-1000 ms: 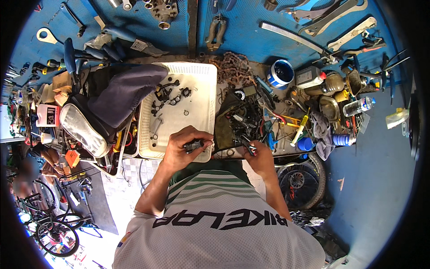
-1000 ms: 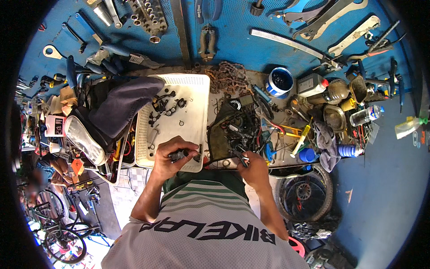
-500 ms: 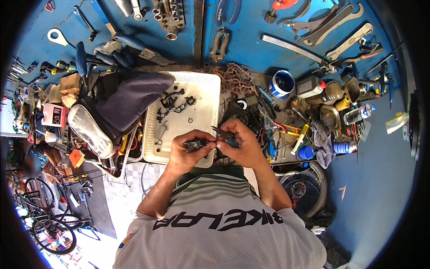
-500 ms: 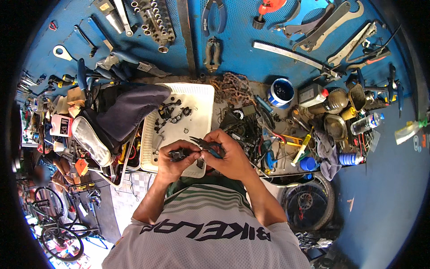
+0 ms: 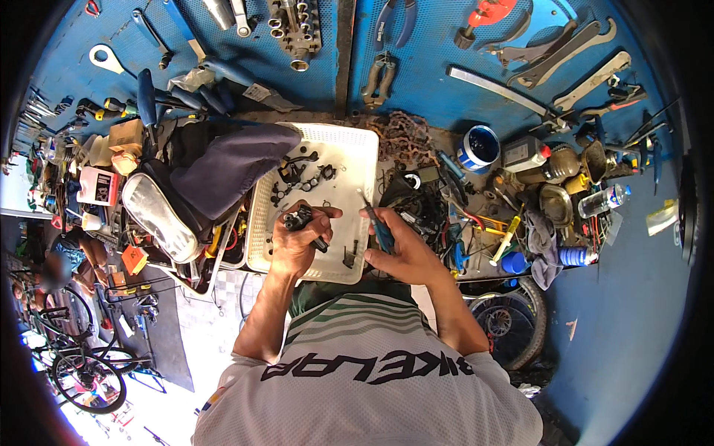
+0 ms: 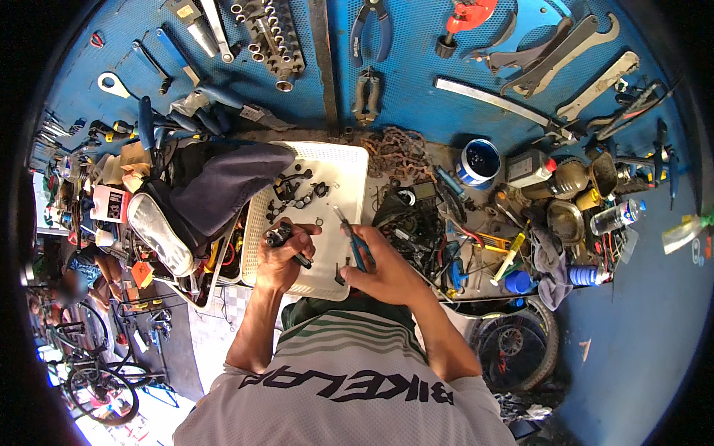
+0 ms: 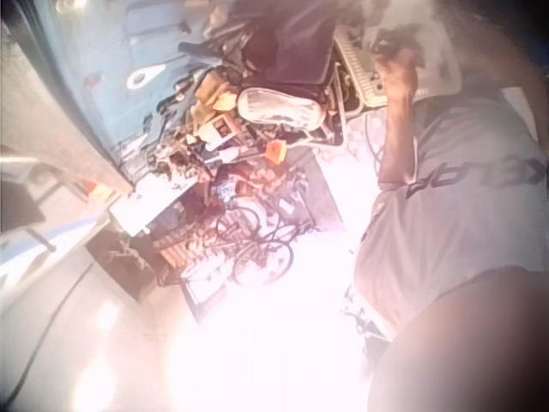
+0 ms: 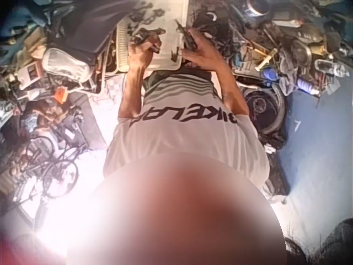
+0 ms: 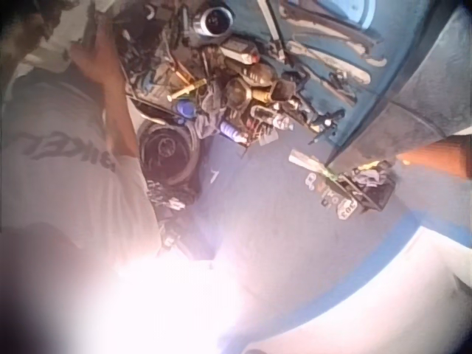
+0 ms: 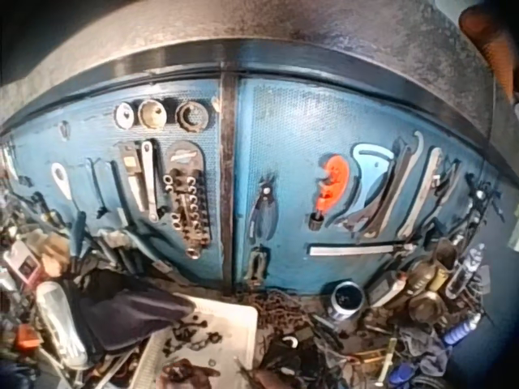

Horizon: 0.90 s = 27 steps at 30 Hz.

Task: The person uses pliers to remove small rubber seals from bicycle brake components at a workbench. They repeatedly pick up parts, use the pliers to extract the seals, and place the parts and seals into a white tray.

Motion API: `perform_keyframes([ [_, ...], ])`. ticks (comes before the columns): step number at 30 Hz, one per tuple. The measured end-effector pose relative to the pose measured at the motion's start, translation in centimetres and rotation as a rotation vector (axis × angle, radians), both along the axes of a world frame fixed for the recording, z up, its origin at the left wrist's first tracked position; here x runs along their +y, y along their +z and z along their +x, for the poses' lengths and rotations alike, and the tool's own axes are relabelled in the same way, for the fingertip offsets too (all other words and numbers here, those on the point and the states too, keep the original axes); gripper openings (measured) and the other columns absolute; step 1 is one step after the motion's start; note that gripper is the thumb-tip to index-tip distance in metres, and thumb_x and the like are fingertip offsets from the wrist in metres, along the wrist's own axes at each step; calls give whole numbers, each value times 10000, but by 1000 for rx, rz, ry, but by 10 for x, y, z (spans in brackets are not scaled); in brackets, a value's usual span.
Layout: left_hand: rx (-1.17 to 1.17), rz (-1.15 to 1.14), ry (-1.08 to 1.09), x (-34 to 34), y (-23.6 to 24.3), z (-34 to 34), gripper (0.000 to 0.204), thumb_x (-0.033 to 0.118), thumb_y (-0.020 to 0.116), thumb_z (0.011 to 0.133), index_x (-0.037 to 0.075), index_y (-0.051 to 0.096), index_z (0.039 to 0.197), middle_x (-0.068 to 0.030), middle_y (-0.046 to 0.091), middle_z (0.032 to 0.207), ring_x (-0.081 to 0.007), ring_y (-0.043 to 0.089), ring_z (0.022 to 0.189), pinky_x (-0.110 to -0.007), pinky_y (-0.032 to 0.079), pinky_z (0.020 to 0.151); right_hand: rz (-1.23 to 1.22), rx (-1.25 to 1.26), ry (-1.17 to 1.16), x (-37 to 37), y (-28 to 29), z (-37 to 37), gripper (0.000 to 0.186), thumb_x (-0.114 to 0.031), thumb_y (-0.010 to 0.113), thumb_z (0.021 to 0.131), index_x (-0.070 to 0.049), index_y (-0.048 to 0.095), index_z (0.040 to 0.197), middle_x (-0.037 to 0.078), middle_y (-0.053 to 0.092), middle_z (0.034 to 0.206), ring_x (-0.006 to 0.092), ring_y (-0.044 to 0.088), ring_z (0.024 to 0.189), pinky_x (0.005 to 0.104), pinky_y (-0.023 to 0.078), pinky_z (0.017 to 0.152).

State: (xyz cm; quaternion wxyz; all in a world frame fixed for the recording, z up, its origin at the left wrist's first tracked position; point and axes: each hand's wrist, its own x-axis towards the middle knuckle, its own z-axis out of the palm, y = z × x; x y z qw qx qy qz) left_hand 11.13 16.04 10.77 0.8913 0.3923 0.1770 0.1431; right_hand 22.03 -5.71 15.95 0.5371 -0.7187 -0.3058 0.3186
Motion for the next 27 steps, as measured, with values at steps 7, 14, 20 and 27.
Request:
perform_keyframes([
  [7, -53, -68, 59, 16, -3, -11, 216, -22, 831, 924, 31, 690, 1079, -243, 716, 1107, -173, 645, 750, -344, 554, 706, -110, -778, -41, 13, 19, -13, 474, -298, 790, 991, -48, 692, 1381, 155, 703, 1276, 364, 661, 1079, 453, 550, 961],
  [14, -109, -105, 28, 17, -1, -14, 288, 12, 848, 921, 8, 735, 1186, -222, 747, 1090, -200, 663, 764, -346, 551, 717, -77, -881, -94, 28, 31, -20, 385, -328, 803, 971, -107, 737, 1279, 96, 699, 1116, 300, 669, 992, 426, 572, 857],
  [20, -134, -105, 33, 16, -1, -17, 270, 10, 858, 908, -10, 760, 1158, -229, 761, 1052, -228, 688, 771, -354, 553, 706, -68, -918, -102, 31, 32, -20, 358, -284, 836, 925, -101, 763, 1224, 84, 674, 1025, 287, 660, 923, 415, 571, 786],
  [27, -151, -115, 24, 16, -1, -17, 262, -13, 860, 898, -19, 764, 1141, -227, 780, 1041, -230, 709, 765, -344, 584, 713, -59, -913, -111, 31, 33, -20, 376, -248, 870, 881, -84, 783, 1208, 93, 695, 1028, 300, 665, 905, 418, 566, 781],
])
